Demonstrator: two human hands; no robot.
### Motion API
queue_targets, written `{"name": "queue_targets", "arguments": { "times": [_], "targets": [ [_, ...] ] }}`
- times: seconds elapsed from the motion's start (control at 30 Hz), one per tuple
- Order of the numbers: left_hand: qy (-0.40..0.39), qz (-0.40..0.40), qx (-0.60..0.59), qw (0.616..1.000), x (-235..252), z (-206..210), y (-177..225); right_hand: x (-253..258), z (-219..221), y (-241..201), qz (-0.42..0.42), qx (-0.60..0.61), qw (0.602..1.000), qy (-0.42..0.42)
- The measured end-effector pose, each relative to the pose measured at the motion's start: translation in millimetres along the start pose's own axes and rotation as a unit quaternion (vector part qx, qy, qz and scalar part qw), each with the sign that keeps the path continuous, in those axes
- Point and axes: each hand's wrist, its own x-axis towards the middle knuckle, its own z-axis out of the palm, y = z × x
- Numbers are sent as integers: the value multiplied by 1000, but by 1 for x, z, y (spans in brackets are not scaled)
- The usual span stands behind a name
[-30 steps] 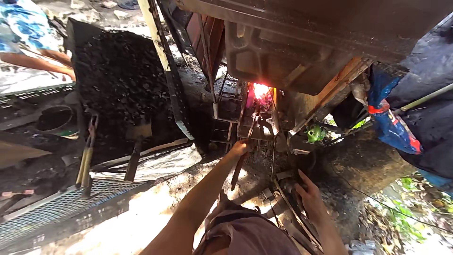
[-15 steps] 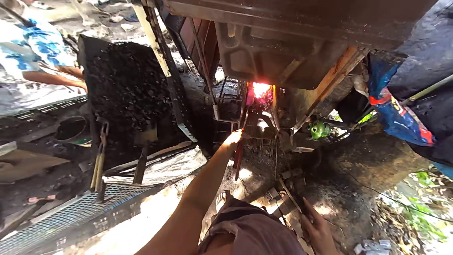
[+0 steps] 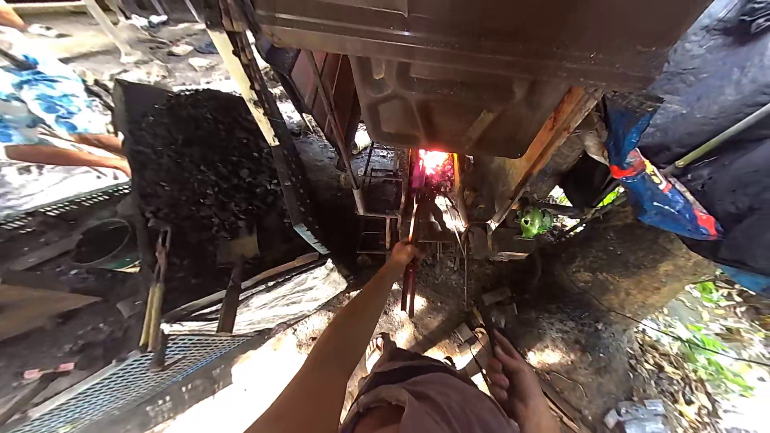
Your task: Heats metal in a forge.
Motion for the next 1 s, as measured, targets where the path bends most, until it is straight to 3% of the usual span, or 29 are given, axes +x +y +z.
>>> {"name": "queue_targets", "arguments": {
  "times": [0.13,0.3,0.43,0.53,0.67,0.87,1.0],
  "targets": [
    [-5,-3,-27,1000,4,-5,-26,44,38,-23,-22,-131,991,31],
    [3,-13,-66,998,0,-1,-13,55,66,-64,-64,-222,971,60],
    [40,40,-23,998,-13,34,-6,79,74,-76,-55,-212,974,56],
    [68,54,-19,996,-20,62,3,69,80,-77,-78,-246,964,57],
    [97,10,-12,995,-7,78,23,70,81,-93,-91,-281,953,64],
    [96,34,6,995,5,69,25,102,72,-98,-76,-259,961,65],
    [40,-1,-13,999,-45,49,13,53,30,-85,-138,-433,889,58]
  ]
}}
